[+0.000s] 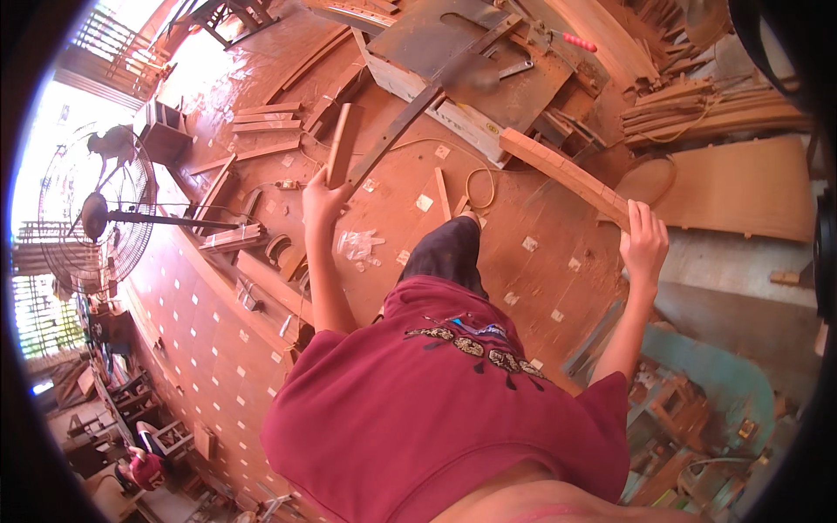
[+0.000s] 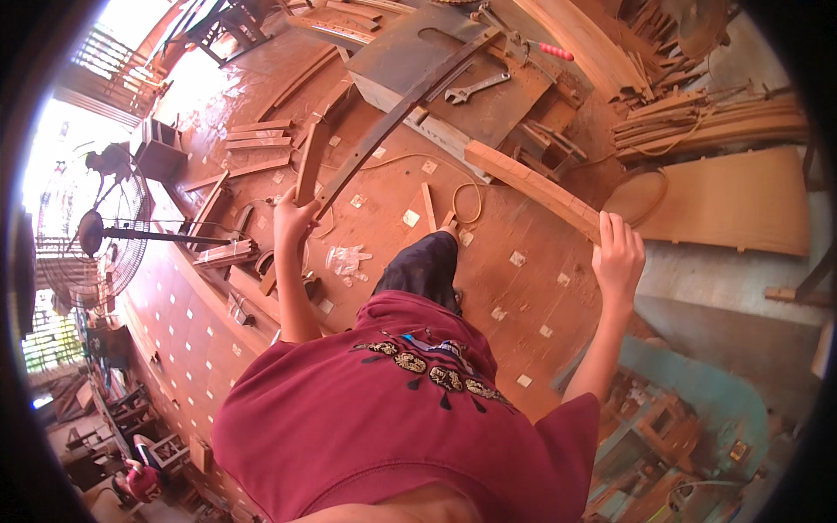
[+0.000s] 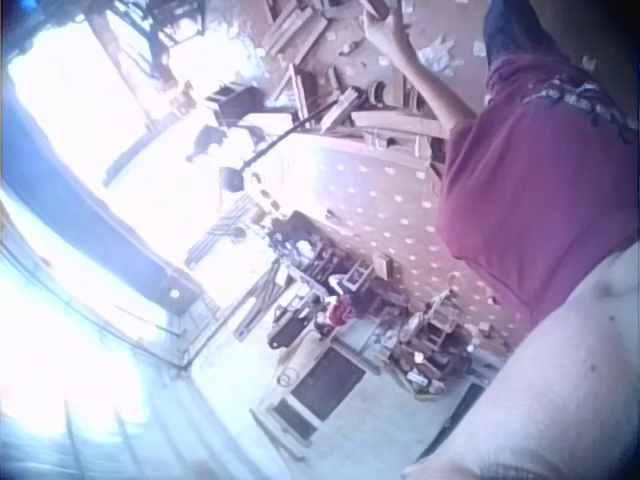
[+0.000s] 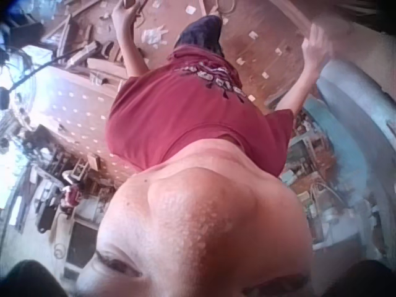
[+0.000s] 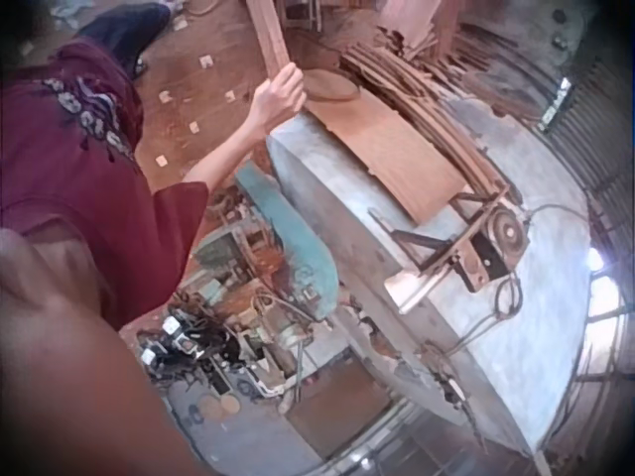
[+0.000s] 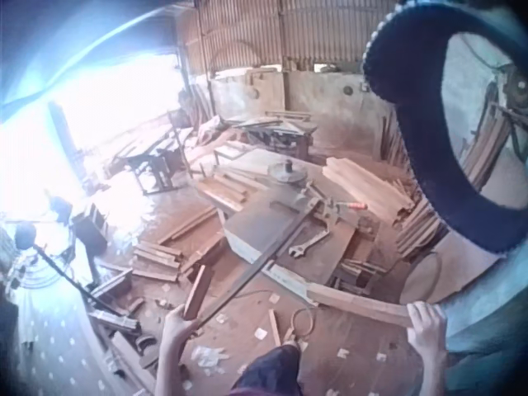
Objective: The person positions a wooden plank on a table saw and uses a wrench to adjust the saw's fence. They then feed the plank through the spinning blade to cut it, repeating the process with another piece of wood.
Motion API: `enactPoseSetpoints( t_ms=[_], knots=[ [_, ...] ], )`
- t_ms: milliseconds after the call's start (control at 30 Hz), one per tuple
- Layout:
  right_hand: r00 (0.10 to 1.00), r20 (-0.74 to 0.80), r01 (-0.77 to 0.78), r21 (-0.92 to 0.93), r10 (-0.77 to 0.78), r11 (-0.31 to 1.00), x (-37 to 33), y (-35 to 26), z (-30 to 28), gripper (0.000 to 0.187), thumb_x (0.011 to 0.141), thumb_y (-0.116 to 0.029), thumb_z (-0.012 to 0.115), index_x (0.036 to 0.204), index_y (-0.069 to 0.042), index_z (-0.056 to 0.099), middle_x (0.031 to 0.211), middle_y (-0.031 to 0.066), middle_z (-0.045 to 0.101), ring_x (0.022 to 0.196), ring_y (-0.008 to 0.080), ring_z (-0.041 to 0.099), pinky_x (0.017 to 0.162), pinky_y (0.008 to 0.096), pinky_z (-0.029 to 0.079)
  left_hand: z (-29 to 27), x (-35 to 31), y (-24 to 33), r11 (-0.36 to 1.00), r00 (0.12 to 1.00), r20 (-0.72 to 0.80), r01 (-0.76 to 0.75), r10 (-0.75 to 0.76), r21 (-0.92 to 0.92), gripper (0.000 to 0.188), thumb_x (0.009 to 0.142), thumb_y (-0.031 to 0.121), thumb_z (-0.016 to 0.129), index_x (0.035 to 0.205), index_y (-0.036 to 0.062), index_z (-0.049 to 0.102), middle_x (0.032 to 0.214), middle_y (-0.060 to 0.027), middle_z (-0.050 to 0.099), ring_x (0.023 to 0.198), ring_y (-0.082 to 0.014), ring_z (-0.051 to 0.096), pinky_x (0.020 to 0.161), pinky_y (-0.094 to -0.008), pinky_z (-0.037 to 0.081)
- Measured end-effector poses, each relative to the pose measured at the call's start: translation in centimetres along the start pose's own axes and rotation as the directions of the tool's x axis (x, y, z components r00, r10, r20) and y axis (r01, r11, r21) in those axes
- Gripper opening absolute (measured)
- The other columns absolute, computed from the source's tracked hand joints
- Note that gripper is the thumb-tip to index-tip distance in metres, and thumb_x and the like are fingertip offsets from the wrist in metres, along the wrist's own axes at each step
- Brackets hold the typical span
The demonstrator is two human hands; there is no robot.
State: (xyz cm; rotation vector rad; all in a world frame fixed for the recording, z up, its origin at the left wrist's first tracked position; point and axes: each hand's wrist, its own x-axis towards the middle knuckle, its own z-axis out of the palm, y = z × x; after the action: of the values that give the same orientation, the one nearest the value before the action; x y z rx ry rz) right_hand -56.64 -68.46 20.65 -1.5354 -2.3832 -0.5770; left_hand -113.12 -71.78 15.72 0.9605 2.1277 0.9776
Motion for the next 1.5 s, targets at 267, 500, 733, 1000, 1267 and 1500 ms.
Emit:
enactPoseSetpoints(
  t_ms=[267,500,733,1000,1267,1500],
  knots=[
    [0.990,-0.032,0.133,-0.103,-0.137,0.986,13.6,6.9,0.3,0.069,0.070,-0.002,0.076,0.135,-0.011,0.057,0.124,0.0020,0.063,0.108,0.0225,0.062,0.092,0.0368,0.052,7.0,4.4,1.5,0.989,0.986,-0.089,0.145,-0.144,0.002,0.031,0.081,0.017,0.072,0.108,0.0031,0.068,0.075,-0.0079,0.070,0.053,-0.0172,0.068,0.046,-0.0318,0.053],
    [0.886,-0.100,0.448,-0.066,-0.453,0.892,34.5,9.1,4.5,0.063,0.069,-0.002,0.075,0.130,-0.009,0.059,0.121,0.0048,0.064,0.109,0.0262,0.063,0.092,0.0393,0.053,7.0,11.8,2.6,0.893,0.920,0.184,0.383,-0.346,-0.235,0.037,0.080,0.015,0.070,0.113,-0.0010,0.064,0.074,-0.0075,0.065,0.053,-0.0158,0.064,0.045,-0.0319,0.051],
    [0.645,-0.109,0.760,-0.007,-0.757,0.649,59.5,1.0,13.8,0.047,0.074,-0.001,0.073,0.118,-0.012,0.061,0.116,0.0026,0.066,0.113,0.0269,0.060,0.098,0.0406,0.049,10.2,11.7,4.5,0.899,0.890,0.146,0.437,-0.432,-0.004,0.048,0.079,0.032,0.085,0.114,0.0022,0.070,0.074,-0.0075,0.069,0.051,-0.0155,0.066,0.044,-0.0310,0.051],
    [0.546,0.014,0.825,0.165,-0.838,0.541,67.8,-7.2,28.2,0.044,0.062,-0.005,0.076,0.104,-0.015,0.067,0.099,0.0101,0.069,0.101,0.0340,0.063,0.091,0.0434,0.047,11.0,11.5,3.4,0.874,0.878,-0.068,0.459,-0.474,-0.161,0.046,0.078,0.034,0.085,0.106,0.0014,0.070,0.074,-0.0060,0.071,0.055,-0.0129,0.066,0.050,-0.0303,0.052],
    [0.612,0.374,0.728,0.077,-0.697,0.681,66.5,-7.8,39.7,0.031,0.076,-0.013,0.068,0.106,-0.018,0.072,0.107,0.0068,0.072,0.109,0.0284,0.064,0.096,0.0492,0.043,11.4,11.8,3.2,0.867,0.866,-0.125,0.455,-0.484,-0.202,0.042,0.080,0.031,0.085,0.106,0.0020,0.069,0.077,-0.0055,0.070,0.054,-0.0106,0.065,0.049,-0.0255,0.051],
    [0.634,0.629,0.681,-0.177,-0.450,0.711,65.5,-8.2,43.9,0.024,0.091,-0.020,0.060,0.108,-0.019,0.078,0.115,0.0047,0.074,0.116,0.0237,0.065,0.102,0.0549,0.039,11.2,12.0,4.3,0.823,0.837,-0.064,0.517,-0.544,-0.236,0.044,0.081,0.030,0.085,0.111,0.0016,0.070,0.078,-0.0047,0.071,0.053,-0.0106,0.064,0.048,-0.0260,0.050]
  ],
)
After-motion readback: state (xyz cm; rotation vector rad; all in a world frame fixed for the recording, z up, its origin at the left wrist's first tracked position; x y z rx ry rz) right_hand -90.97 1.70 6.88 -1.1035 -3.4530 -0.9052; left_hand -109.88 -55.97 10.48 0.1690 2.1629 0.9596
